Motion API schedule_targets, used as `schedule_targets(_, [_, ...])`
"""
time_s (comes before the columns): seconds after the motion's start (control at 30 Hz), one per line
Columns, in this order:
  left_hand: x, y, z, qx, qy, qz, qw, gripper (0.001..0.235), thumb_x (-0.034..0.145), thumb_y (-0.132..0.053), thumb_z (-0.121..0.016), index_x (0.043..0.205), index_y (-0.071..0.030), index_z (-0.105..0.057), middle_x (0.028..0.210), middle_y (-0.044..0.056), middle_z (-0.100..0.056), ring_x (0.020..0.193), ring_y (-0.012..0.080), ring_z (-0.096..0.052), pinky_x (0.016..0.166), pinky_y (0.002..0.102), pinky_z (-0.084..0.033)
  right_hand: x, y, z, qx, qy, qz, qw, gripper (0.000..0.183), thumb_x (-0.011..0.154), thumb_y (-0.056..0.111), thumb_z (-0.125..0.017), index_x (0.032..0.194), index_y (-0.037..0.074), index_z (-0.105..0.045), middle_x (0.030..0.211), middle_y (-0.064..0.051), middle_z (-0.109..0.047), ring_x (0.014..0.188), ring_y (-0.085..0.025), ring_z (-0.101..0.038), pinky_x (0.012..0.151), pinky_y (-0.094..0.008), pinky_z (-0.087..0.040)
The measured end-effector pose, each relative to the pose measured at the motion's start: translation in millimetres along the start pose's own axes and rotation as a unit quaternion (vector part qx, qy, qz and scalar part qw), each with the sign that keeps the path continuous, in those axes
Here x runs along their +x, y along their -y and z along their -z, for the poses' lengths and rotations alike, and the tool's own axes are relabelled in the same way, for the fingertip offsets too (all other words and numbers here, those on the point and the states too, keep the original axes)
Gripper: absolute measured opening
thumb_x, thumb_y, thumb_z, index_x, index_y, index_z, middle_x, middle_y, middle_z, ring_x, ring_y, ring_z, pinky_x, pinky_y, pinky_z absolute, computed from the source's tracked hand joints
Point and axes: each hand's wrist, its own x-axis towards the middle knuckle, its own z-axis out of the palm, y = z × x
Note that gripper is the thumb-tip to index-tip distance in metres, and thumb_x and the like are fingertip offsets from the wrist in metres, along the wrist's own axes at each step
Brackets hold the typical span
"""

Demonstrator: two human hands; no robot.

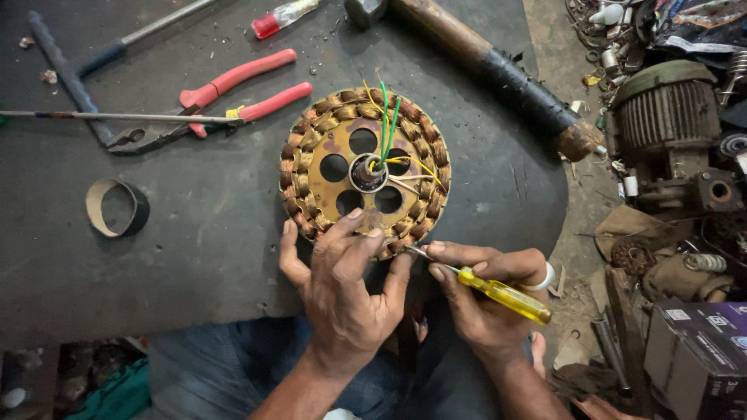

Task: The person uses a multimeter to test connections on a motor stator, then uses a screwdriver to adjust and secure the copper windings within the stator slots.

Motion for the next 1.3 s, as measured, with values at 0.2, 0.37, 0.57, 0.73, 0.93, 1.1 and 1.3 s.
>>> schedule_targets(0.2, [0, 0, 1, 0.008, 0.004, 0.001, 1.000, 0.063, 0.088, -0.014, -0.087, 0.132, -0.013, -0.041, 0.112, 0.004, -0.063, 0.122, 0.0243, -0.066, 0.123, 0.067, -0.020, -2, -2, -1, 0.012, 0.018, -0.004, 1.000, 0.043, 0.092, -0.016, -0.068, 0.111, 0.005, -0.036, 0.110, -0.026, -0.073, 0.112, -0.030, -0.074, 0.102, -0.040, -0.062])
schedule_targets(0.37, [0, 0, 1, 0.007, 0.009, -0.001, 1.000, 0.064, 0.089, -0.016, -0.087, 0.132, -0.013, -0.040, 0.114, 0.003, -0.064, 0.123, 0.0236, -0.065, 0.122, 0.067, -0.018, -2, -5, -1, 0.021, -0.006, -0.014, 1.000, 0.041, 0.092, -0.014, -0.068, 0.110, 0.006, -0.037, 0.110, -0.026, -0.072, 0.111, -0.030, -0.074, 0.098, -0.040, -0.064])
schedule_targets(0.57, [0, 0, -1, 0.015, 0.004, 0.003, 1.000, 0.063, 0.089, -0.017, -0.087, 0.131, -0.014, -0.041, 0.113, 0.003, -0.064, 0.123, 0.0233, -0.065, 0.122, 0.067, -0.018, -2, -4, -1, 0.005, 0.015, 0.007, 1.000, 0.042, 0.093, -0.015, -0.068, 0.110, 0.006, -0.035, 0.109, -0.025, -0.072, 0.110, -0.030, -0.074, 0.099, -0.038, -0.063])
schedule_targets(0.73, [-1, -1, 0, 0.007, 0.004, 0.003, 1.000, 0.063, 0.089, -0.019, -0.088, 0.132, -0.014, -0.041, 0.110, 0.000, -0.065, 0.123, 0.0238, -0.065, 0.122, 0.066, -0.018, 0, -5, -2, 0.011, -0.046, -0.011, 0.999, 0.044, 0.092, -0.016, -0.068, 0.111, 0.005, -0.035, 0.109, -0.025, -0.070, 0.108, -0.029, -0.074, 0.095, -0.036, -0.063])
schedule_targets(0.93, [-1, -1, 1, 0.003, -0.010, -0.006, 1.000, 0.067, 0.089, -0.019, -0.088, 0.134, -0.013, -0.038, 0.118, 0.004, -0.065, 0.124, 0.0260, -0.065, 0.122, 0.067, -0.020, 12, 6, -6, 0.019, -0.129, -0.049, 0.990, 0.046, 0.104, -0.004, -0.064, 0.137, 0.005, -0.033, 0.106, -0.019, -0.067, 0.090, -0.020, -0.070, 0.082, -0.031, -0.063])
schedule_targets(1.1, [-1, 3, 4, -0.018, -0.039, -0.040, 0.998, 0.072, 0.087, -0.017, -0.089, 0.135, -0.011, -0.036, 0.127, 0.012, -0.060, 0.128, 0.0304, -0.062, 0.121, 0.068, -0.023, 66, 19, 7, -0.182, -0.089, -0.154, 0.967, 0.062, 0.097, 0.006, -0.069, 0.152, 0.005, -0.041, 0.089, -0.010, -0.066, 0.068, -0.015, -0.061, 0.057, -0.028, -0.051])
schedule_targets(1.3, [-1, 1, 10, -0.020, -0.024, -0.026, 0.999, 0.060, 0.087, -0.015, -0.086, 0.133, -0.010, -0.048, 0.129, 0.007, -0.061, 0.132, 0.0283, -0.058, 0.124, 0.064, -0.024, 91, 27, 9, -0.360, -0.010, -0.155, 0.920, 0.039, 0.090, 0.010, -0.077, 0.128, 0.006, -0.070, 0.086, -0.008, -0.073, 0.073, -0.015, -0.068, 0.066, -0.029, -0.053])
